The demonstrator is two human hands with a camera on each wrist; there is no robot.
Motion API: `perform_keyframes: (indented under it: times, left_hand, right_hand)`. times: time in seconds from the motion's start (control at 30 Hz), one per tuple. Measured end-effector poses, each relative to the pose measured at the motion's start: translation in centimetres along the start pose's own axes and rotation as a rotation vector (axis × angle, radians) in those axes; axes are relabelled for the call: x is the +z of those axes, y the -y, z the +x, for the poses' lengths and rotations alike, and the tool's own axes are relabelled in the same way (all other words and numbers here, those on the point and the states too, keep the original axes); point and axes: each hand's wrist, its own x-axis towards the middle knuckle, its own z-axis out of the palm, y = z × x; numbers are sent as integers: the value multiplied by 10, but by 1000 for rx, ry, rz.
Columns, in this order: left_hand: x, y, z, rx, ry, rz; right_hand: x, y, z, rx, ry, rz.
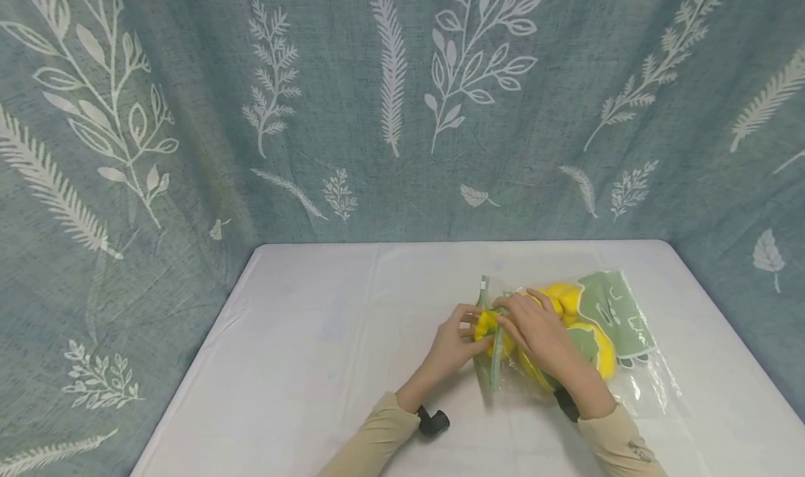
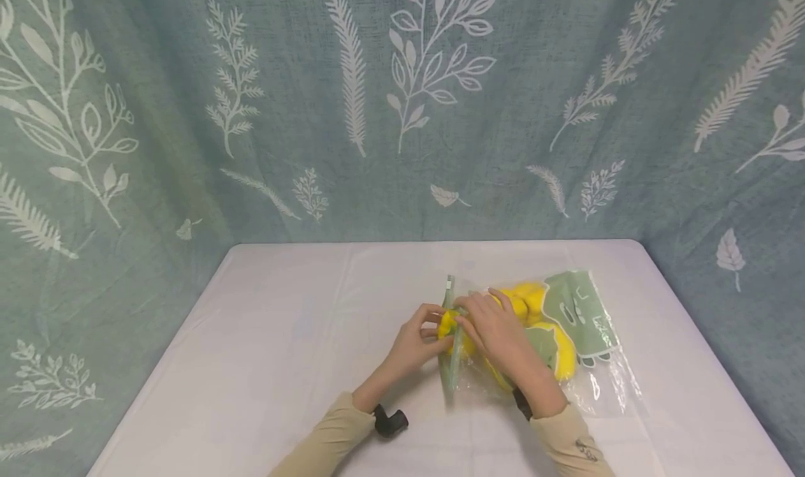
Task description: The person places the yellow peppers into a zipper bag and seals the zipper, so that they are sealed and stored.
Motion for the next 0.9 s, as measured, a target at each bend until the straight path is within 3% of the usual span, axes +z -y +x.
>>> perform_keyframes:
  times: [0.3, 0.57, 0.8, 0.9]
  left_hand:
    - [1, -2, 1, 36, -39, 33]
    - [0, -3, -1, 20, -22, 6]
    - [-11, -40, -18, 11, 21, -42]
    - [-11, -40, -19, 21, 40, -59]
  right_hand:
    - [1, 0, 0, -18, -21, -4]
    - [4, -2, -1, -21, -28, -7]
    - [1, 0, 0, -11, -25, -2]
    - [1, 1, 0, -6, -22, 2]
